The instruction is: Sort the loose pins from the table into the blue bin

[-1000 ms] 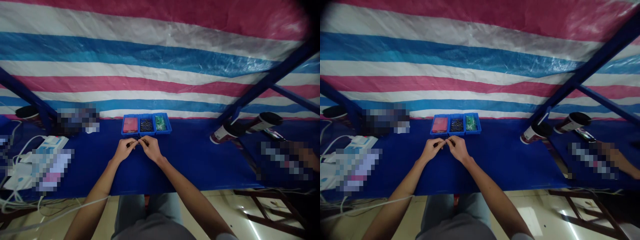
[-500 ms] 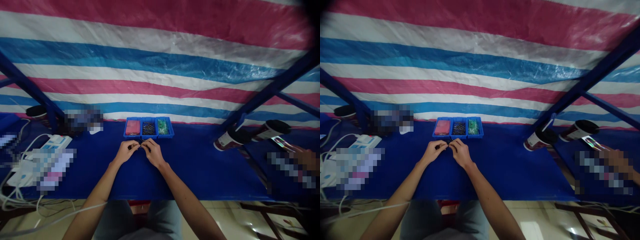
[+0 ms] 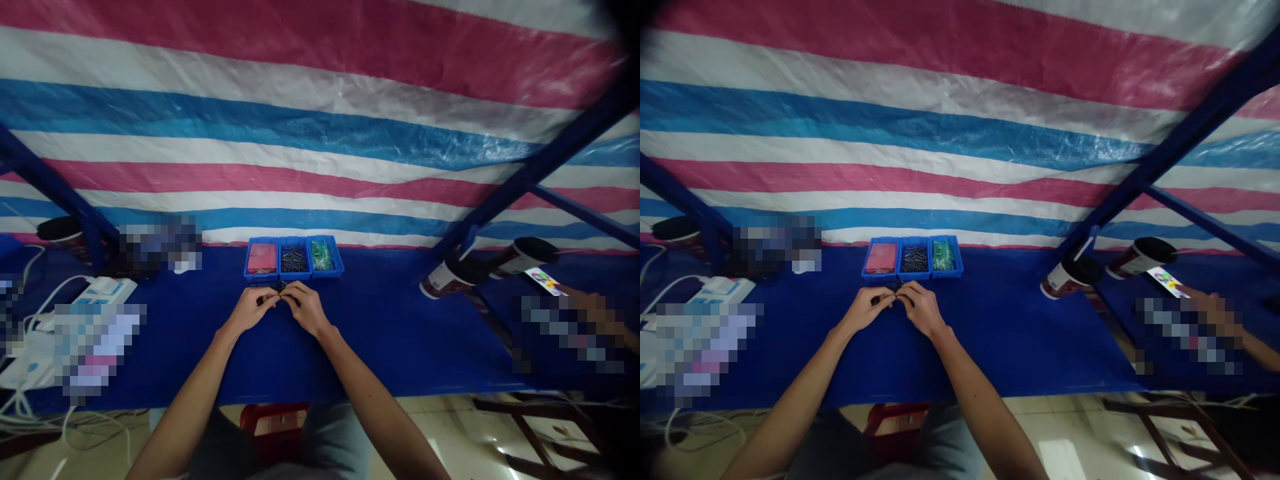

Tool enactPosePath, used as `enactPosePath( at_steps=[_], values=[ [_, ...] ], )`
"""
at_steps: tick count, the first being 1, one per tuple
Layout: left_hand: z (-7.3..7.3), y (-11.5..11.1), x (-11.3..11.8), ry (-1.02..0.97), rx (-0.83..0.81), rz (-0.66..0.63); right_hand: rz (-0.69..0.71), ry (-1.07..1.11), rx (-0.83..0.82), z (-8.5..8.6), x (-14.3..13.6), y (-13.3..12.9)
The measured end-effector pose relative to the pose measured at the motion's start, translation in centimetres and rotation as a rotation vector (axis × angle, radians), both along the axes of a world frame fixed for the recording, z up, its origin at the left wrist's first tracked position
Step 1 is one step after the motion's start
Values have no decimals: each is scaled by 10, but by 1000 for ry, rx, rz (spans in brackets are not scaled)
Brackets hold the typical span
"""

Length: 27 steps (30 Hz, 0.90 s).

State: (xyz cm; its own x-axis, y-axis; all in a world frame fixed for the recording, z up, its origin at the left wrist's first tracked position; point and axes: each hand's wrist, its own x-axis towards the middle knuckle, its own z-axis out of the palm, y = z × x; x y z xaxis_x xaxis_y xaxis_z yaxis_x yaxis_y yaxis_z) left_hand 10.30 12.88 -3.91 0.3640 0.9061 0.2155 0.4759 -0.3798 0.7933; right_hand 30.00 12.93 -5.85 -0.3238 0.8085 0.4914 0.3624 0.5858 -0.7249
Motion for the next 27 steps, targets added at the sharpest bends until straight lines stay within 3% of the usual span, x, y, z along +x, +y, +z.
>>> enactPosePath(
  at_steps=[27],
  values=[
    [2, -1, 0, 25, 38, 5, -67, -214, 24, 5, 0, -2]
  ],
)
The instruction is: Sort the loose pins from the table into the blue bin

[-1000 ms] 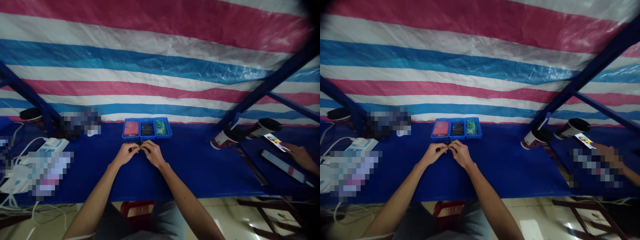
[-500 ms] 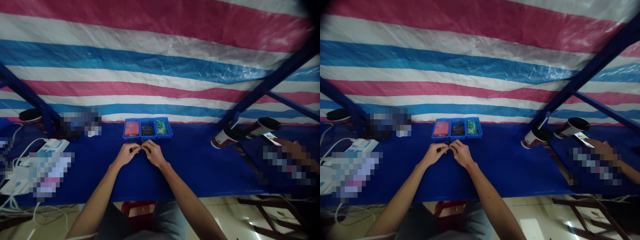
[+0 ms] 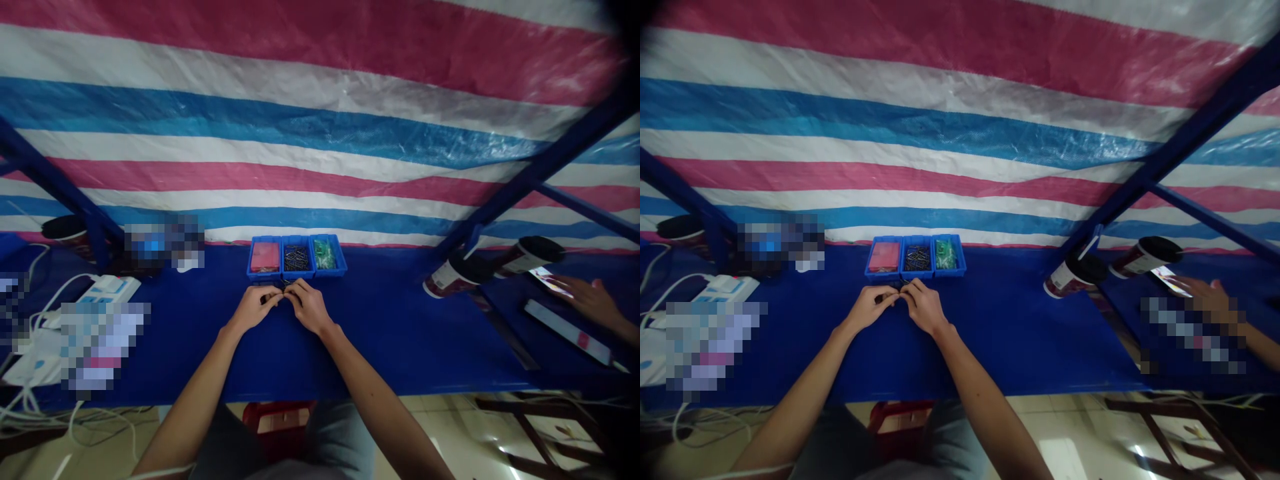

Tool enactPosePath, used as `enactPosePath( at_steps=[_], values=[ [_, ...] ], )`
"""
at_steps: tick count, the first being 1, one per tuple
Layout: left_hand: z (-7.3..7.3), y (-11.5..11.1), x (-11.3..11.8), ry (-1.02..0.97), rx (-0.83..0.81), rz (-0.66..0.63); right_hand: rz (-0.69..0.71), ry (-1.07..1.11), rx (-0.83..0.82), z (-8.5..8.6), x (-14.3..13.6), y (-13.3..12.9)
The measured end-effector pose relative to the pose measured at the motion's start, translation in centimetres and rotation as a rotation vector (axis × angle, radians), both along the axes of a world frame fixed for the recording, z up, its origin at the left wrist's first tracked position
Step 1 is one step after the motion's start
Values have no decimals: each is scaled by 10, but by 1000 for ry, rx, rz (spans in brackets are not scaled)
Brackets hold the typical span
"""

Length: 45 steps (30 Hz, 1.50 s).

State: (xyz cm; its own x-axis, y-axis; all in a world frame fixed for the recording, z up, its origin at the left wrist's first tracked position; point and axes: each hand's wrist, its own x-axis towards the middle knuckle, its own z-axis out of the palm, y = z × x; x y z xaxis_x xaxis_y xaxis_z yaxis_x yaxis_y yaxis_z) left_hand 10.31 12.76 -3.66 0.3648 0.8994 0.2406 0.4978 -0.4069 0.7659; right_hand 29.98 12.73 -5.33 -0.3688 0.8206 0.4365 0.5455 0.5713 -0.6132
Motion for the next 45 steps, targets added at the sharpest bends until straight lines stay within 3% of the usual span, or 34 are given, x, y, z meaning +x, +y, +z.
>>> enactPosePath(
  at_steps=[8, 24, 45],
  values=[
    [-1, 0, 0, -1, -9, 13, -43, -22, 7, 2, 0, 0],
    [0, 0, 0, -13, -38, 12, 39, 119, -4, -1, 0, 1],
    [-4, 1, -2, -22, -29, 23, 25, 48, -26, 5, 2, -1]
  ],
)
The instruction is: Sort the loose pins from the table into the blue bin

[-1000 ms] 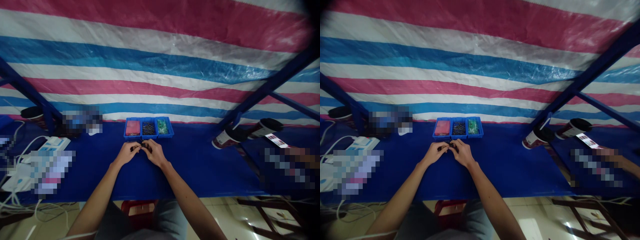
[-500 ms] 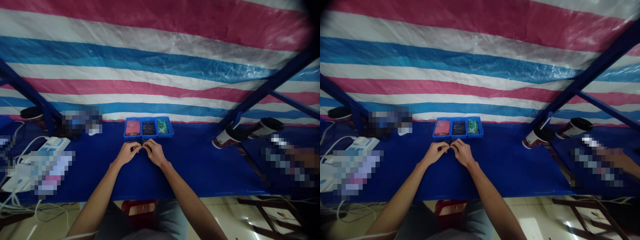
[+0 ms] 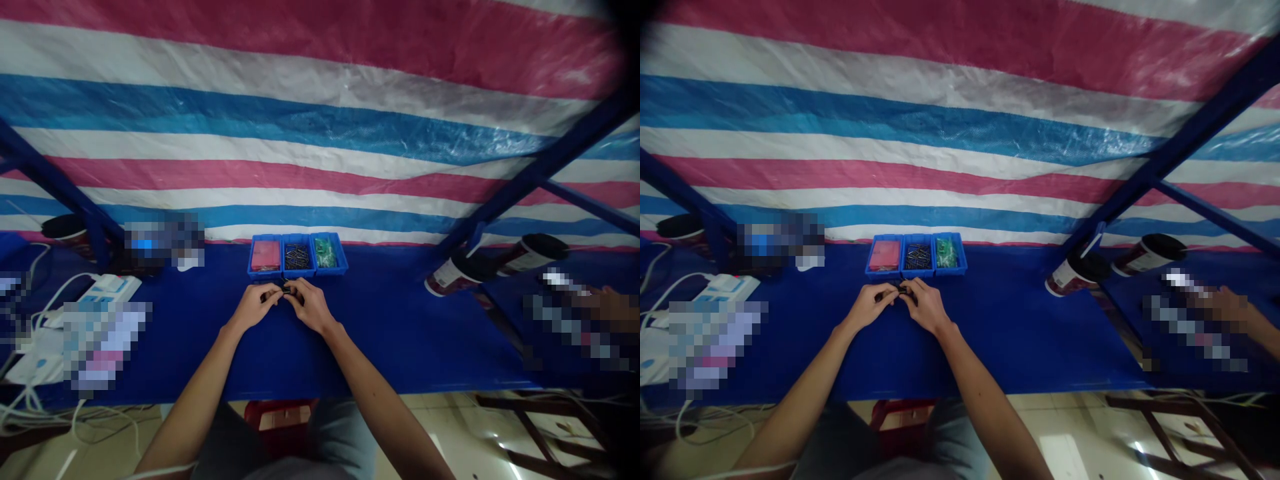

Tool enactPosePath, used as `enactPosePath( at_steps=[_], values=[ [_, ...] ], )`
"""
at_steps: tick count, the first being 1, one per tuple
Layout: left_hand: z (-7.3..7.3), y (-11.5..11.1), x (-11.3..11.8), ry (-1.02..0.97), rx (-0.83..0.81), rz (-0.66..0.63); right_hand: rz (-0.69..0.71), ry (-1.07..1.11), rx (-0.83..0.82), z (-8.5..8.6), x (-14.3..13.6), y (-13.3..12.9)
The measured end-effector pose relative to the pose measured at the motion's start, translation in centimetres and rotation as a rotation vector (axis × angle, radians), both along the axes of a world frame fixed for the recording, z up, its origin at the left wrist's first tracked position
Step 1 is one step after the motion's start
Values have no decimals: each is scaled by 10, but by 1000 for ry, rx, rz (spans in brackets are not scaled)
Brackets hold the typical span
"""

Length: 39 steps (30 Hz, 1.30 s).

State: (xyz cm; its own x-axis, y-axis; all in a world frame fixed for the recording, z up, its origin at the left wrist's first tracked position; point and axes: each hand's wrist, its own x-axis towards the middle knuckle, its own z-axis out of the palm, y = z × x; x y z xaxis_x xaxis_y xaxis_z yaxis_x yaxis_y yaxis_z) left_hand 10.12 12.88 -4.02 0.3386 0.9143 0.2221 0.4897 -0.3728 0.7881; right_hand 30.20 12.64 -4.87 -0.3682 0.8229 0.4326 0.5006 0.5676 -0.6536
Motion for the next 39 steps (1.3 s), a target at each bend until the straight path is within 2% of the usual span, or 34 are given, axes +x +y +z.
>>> enactPosePath(
  at_steps=[39],
  values=[
    [2, 0, 1, -5, -5, 10, -8, 41, 10, -4, 0, 2]
  ],
)
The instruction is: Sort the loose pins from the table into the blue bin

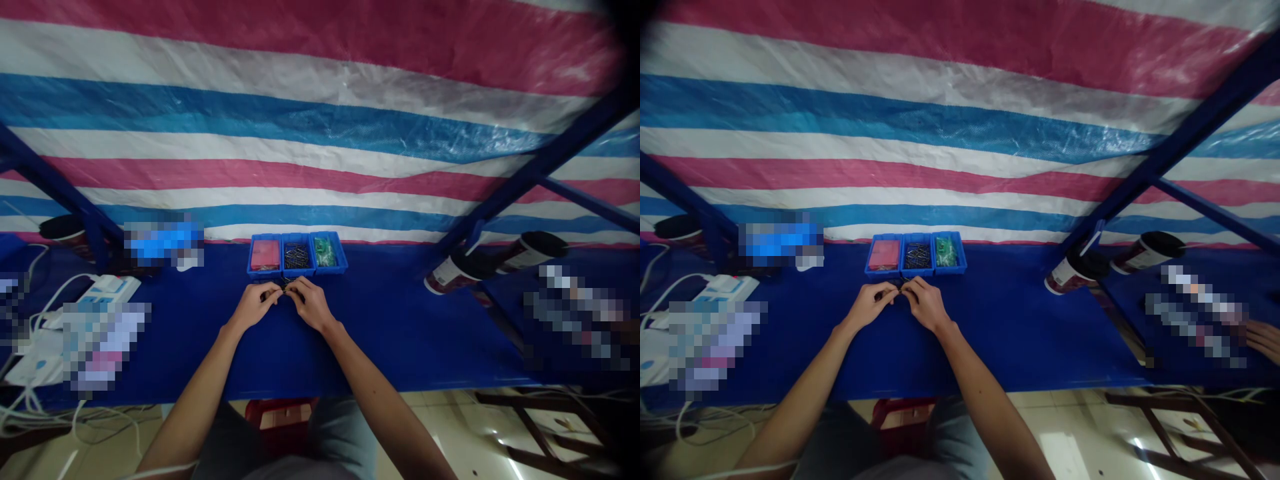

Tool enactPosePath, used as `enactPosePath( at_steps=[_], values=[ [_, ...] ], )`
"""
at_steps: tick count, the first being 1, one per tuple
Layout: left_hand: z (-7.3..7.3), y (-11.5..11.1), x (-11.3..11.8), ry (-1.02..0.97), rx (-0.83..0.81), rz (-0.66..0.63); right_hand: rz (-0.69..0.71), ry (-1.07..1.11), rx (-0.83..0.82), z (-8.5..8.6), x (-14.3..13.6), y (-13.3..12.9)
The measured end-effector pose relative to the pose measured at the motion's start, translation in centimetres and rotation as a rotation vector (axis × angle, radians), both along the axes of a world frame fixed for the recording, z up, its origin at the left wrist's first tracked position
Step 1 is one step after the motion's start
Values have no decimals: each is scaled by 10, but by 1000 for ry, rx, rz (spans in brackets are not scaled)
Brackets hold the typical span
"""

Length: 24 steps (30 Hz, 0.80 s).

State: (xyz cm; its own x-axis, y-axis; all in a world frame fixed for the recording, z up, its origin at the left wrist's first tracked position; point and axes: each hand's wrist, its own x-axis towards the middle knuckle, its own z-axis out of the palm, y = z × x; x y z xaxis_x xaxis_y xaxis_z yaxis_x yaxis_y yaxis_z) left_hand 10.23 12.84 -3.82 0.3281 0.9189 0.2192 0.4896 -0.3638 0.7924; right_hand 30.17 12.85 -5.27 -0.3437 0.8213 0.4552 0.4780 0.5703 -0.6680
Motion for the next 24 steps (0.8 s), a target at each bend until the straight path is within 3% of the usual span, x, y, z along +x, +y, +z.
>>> enactPosePath(
  at_steps=[24],
  values=[
    [0, 0, 0, 1, -3, 6, -2, -3, 1, 0, 0, 0]
  ],
)
